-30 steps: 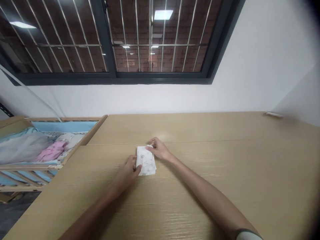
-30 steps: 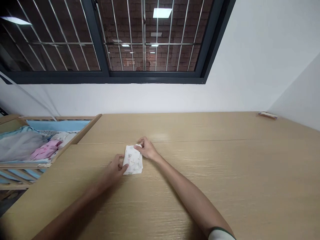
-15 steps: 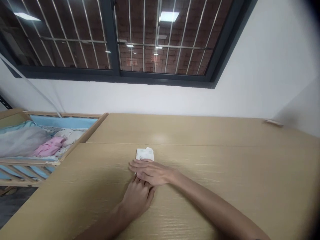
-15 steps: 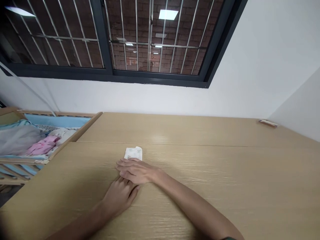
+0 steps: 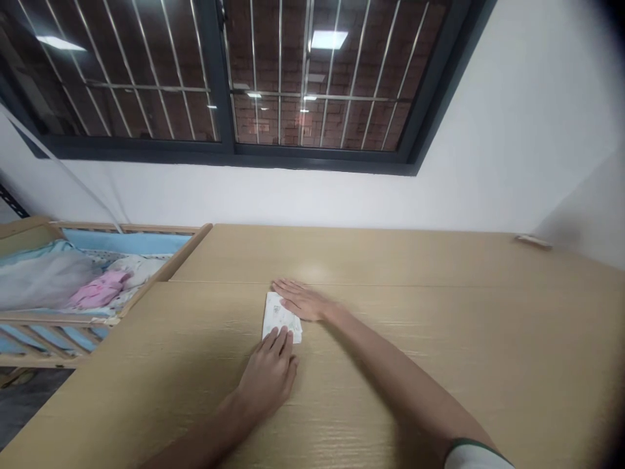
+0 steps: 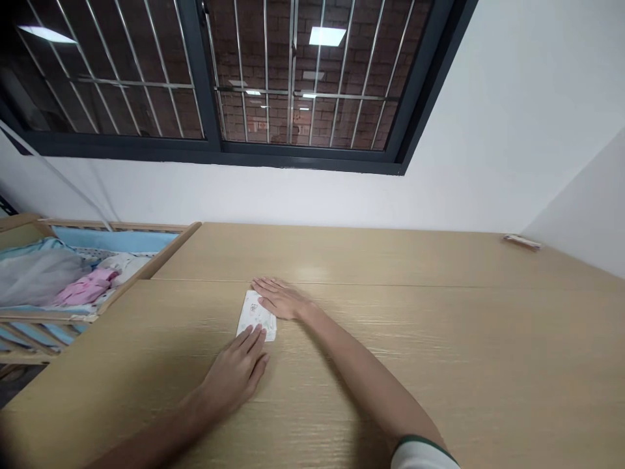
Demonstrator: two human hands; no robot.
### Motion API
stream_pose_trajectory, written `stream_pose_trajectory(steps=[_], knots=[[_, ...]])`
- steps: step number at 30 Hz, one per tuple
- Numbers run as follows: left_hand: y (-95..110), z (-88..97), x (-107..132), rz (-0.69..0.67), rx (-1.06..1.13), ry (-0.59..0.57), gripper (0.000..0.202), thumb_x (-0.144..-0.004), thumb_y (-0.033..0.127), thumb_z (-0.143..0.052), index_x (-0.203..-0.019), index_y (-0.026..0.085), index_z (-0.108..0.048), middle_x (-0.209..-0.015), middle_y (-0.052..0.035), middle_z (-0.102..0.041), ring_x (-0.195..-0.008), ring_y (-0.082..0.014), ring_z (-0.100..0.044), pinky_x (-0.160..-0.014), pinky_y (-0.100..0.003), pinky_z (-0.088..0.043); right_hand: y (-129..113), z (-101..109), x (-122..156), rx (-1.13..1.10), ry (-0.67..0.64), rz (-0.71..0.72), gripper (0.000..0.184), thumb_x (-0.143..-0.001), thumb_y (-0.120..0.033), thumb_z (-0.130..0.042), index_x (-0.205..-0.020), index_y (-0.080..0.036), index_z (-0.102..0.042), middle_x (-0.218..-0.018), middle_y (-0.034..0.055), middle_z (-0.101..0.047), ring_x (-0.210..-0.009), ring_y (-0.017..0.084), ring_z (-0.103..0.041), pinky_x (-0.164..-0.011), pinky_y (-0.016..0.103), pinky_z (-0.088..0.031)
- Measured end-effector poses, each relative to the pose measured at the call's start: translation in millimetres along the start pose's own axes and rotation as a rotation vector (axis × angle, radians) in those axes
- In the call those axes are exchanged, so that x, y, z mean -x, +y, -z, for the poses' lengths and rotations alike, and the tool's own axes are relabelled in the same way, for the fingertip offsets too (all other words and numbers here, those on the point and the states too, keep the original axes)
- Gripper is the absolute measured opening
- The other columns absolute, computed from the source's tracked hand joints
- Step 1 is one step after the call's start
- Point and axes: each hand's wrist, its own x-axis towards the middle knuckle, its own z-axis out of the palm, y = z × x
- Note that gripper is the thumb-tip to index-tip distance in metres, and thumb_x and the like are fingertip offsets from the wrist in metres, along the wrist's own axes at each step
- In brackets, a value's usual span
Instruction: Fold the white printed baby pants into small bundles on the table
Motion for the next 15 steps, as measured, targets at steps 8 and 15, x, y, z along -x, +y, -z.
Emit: stream_pose_trajectory(steps=[8, 15], knots=[[-57.1, 29.2, -22.1, 0.452, -0.013, -0.044, 0.028, -0.098, 0.043, -0.046, -0.088, 0.021, -0.059, -0.092, -0.012, -0.067, -0.092, -0.0308, -0.063, -0.082, -0.043, -0.048, -15.9, -11.5, 21.9, 0.076, 0.35, -0.185, 0.043, -0.103, -0.046, -0.045, -0.134, -0.018, -0.054, -0.134, 0.0151, -0.059, -0.128, 0.028, -0.05, -0.11, 0.049, -0.033], [-58.8, 29.8, -30.7, 0.488, 0.138, -0.248, 0.019, -0.094, 0.037, -0.054, -0.082, 0.022, -0.056, -0.083, -0.003, -0.068, -0.077, -0.0197, -0.065, -0.066, -0.028, -0.04, -27.3, -20.2, 28.9, -0.13, 0.431, -0.336, 0.021, -0.092, -0.031, -0.063, -0.109, -0.019, -0.059, -0.114, 0.0089, -0.062, -0.111, 0.024, -0.057, -0.099, 0.043, -0.037]])
